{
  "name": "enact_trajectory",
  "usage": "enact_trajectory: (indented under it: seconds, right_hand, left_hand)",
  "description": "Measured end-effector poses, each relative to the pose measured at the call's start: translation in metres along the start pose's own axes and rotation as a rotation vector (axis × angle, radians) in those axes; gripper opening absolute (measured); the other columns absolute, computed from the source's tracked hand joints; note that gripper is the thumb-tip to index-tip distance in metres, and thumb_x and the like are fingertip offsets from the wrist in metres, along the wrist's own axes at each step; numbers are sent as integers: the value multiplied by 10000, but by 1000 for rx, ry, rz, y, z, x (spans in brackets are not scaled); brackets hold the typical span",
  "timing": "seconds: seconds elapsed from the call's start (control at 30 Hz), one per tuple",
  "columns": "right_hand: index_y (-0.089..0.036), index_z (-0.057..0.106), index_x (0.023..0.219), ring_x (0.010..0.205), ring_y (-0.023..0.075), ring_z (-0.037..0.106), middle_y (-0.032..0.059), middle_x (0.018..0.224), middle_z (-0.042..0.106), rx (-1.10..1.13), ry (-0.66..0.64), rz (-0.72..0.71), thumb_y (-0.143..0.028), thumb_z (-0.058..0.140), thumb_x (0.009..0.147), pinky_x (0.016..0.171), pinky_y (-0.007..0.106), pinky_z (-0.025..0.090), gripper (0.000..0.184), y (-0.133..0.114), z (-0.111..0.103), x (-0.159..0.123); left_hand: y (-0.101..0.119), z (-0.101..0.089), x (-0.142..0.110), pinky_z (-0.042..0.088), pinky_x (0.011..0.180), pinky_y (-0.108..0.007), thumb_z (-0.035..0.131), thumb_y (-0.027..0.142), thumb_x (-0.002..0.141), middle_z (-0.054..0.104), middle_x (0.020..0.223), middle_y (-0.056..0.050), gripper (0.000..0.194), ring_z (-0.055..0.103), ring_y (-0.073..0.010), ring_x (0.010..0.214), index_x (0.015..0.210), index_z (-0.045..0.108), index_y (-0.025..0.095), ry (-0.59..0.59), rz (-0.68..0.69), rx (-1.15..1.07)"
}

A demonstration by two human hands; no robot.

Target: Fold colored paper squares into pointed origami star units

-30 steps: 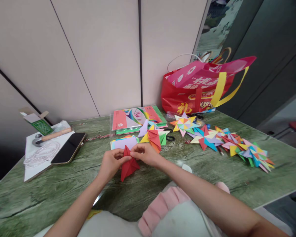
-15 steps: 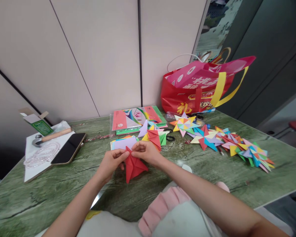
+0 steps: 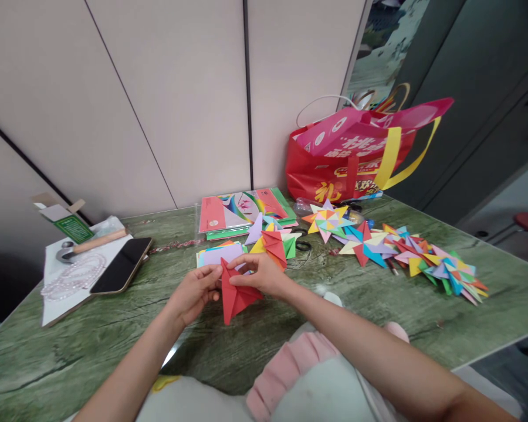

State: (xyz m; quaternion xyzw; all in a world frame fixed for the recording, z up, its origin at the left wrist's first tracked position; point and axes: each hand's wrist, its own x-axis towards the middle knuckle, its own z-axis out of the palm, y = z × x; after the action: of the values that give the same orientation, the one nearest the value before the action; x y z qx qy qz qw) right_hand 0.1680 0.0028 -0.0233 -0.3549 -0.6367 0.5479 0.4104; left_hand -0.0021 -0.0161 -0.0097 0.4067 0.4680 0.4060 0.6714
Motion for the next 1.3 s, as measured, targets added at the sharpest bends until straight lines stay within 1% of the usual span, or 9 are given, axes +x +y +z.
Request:
enact_trajectory:
  seconds: [0.17, 0.27, 0.33, 0.4, 0.53, 0.6, 0.83, 1.0, 1.3]
  right_hand:
    - [-151, 644, 845, 669, 103, 542, 33, 890, 621, 25, -30, -37, -204, 701, 550, 621, 232, 449, 305, 3, 0, 1]
    - [-152, 643, 830, 664, 102, 540, 31, 877, 612, -28, -4, -72, -186, 689, 563, 616, 230, 453, 274, 2, 0, 1]
    - [-154, 647, 825, 666, 105, 546, 36, 871, 607, -97, 36, -106, -172, 656, 603, 595, 219, 452, 223, 0, 1, 1]
    - [-165, 654, 827, 685, 110, 556, 42, 880, 604, -182, 64, -163, -141, 593, 656, 569, 206, 450, 183, -1, 3, 0]
    - [-192, 667, 832, 777, 126, 568, 44, 887, 611, -317, 56, -308, -62, 507, 693, 583, 195, 457, 249, -1, 5, -2]
    - [-194, 666, 832, 782, 123, 568, 40, 878, 613, -337, 59, -329, -42, 503, 688, 587, 193, 461, 266, 0, 5, -1]
    - [-172, 652, 829, 685, 99, 577, 35, 890, 603, -213, 44, -209, -59, 537, 662, 575, 201, 484, 232, 3, 4, 0]
    - [-163, 648, 856, 672, 115, 583, 25, 796, 639, -183, 60, -124, -91, 567, 647, 615, 237, 491, 236, 8, 5, 2]
    - [-153, 644, 846, 656, 114, 576, 26, 786, 639, -170, 56, -109, -90, 566, 630, 587, 222, 477, 239, 8, 6, 2]
  left_hand:
    - [-1, 2, -1, 338, 380, -159, 704, 368, 613, 561, 544, 15, 280, 492, -73, 459, 722, 607, 129, 39, 66, 106]
    - [-1, 4, -1, 338, 364, -163, 706, 380, 592, 556, 507, 24, 296, 497, -87, 451, 711, 596, 133, 156, 159, 226]
    - [-1, 5, 0, 321, 340, -161, 715, 379, 569, 539, 463, 38, 295, 481, -87, 416, 677, 579, 141, 247, 232, 310]
    - [-2, 5, 1, 299, 323, -159, 711, 383, 565, 521, 427, 47, 289, 454, -80, 372, 638, 561, 147, 296, 280, 380]
    - [-3, 5, 2, 316, 337, -172, 661, 411, 618, 527, 413, 32, 290, 437, -76, 343, 598, 561, 139, 299, 294, 511]
    - [-3, 5, 1, 340, 356, -182, 635, 421, 643, 543, 438, 21, 295, 457, -84, 366, 609, 577, 133, 286, 291, 542]
    - [-2, 6, 0, 377, 390, -189, 615, 382, 662, 549, 485, 12, 260, 480, -97, 435, 661, 614, 122, 254, 280, 539]
    - [-4, 4, 1, 381, 384, -192, 595, 347, 673, 557, 495, 6, 236, 479, -99, 438, 688, 632, 114, 268, 299, 560]
    - [-3, 5, 0, 361, 375, -183, 640, 319, 623, 562, 492, 14, 242, 488, -107, 452, 743, 641, 110, 270, 271, 474]
